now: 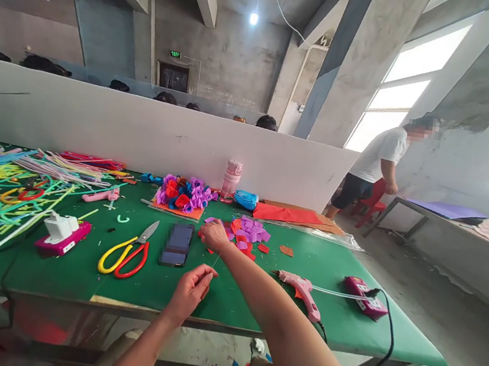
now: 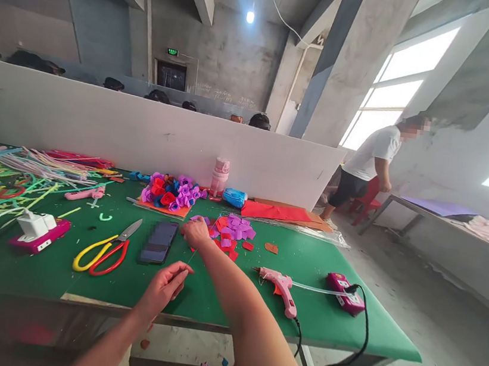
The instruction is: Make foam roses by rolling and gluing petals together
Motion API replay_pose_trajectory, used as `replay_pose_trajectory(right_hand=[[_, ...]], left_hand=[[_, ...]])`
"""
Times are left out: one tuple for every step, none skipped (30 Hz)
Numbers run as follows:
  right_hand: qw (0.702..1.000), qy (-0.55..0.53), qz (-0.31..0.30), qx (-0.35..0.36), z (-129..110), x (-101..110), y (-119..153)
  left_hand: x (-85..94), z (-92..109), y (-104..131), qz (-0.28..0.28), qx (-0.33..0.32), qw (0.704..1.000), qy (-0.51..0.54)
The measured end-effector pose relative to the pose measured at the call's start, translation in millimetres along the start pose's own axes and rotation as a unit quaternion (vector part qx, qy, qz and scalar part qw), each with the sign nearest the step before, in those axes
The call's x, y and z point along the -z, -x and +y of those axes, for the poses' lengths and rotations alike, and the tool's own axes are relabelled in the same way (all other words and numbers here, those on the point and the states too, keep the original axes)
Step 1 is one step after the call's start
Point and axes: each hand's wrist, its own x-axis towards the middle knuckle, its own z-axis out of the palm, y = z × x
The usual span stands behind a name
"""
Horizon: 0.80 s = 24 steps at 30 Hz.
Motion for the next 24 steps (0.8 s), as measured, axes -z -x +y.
replay_pose_trajectory(right_hand=[[1.0,0.003,0.006,-0.01,7,4,4],[1.0,0.007,0.012,-0.023,16,9,9],[0.999,0.011,0.019,-0.037,26,13,16],[0.999,0.015,0.024,-0.046,36,17,24],[0.998,0.016,0.024,-0.051,45,20,34],[0.998,0.016,0.02,-0.051,51,22,43],[0.999,0.015,0.016,-0.05,56,22,53],[0.999,0.012,0.011,-0.047,57,21,61],[0.999,0.008,0.006,-0.043,54,18,69],[0.999,0.004,0.002,-0.038,49,15,75],[1.0,-0.002,0.0,-0.03,42,10,79],[1.0,-0.008,-0.003,-0.017,33,5,82],[1.0,-0.015,-0.004,0.001,25,1,83],[0.999,-0.024,-0.004,0.028,18,-3,83],[0.998,-0.031,-0.003,0.052,14,-5,83],[0.998,-0.035,-0.002,0.059,13,-6,82],[0.998,-0.035,0.001,0.051,15,-5,82],[0.999,-0.033,0.004,0.028,21,-3,82],[1.0,-0.03,0.009,-0.004,29,1,84],[0.999,-0.027,0.015,-0.034,38,5,87],[0.998,-0.026,0.023,-0.059,48,9,92],[0.996,-0.025,0.028,-0.085,56,13,98],[0.993,-0.024,0.032,-0.111,62,16,106],[0.99,-0.023,0.032,-0.134,66,18,114]], left_hand=[[0.0,1,0,0.001,0.0,1.0,0.0],[0.1,2,0,0.001,-0.001,1.0,0.0],[0.3,2,1,-0.001,-0.002,1.0,0.0],[0.5,2,1,-0.002,-0.003,1.0,0.0],[0.7,2,1,-0.003,-0.005,1.0,0.0],[0.9,2,0,-0.003,-0.007,1.0,-0.001],[1.1,2,0,-0.002,-0.009,1.0,-0.003],[1.2,2,0,-0.001,-0.011,1.0,-0.005],[1.3,2,0,-0.001,-0.013,1.0,-0.007],[1.3,2,0,-0.002,-0.015,1.0,-0.008],[1.4,2,-1,-0.004,-0.015,1.0,-0.008],[1.4,2,-1,-0.005,-0.015,1.0,-0.009],[1.5,2,-1,-0.006,-0.015,1.0,-0.01],[1.6,2,-1,-0.004,-0.014,1.0,-0.012],[1.7,2,-1,-0.003,-0.014,1.0,-0.014],[1.7,3,-1,-0.001,-0.014,1.0,-0.018],[1.7,3,-1,0.0,-0.013,1.0,-0.02],[1.6,3,-1,0.001,-0.012,1.0,-0.022],[1.4,4,-1,0.0,-0.01,1.0,-0.023],[1.3,4,-1,0.001,-0.007,1.0,-0.022],[1.2,4,-1,0.001,-0.005,1.0,-0.02],[1.1,5,-1,0.001,-0.003,1.0,-0.019],[1.2,4,-1,0.0,-0.002,1.0,-0.017],[1.4,4,-2,0.0,-0.001,1.0,-0.016]])
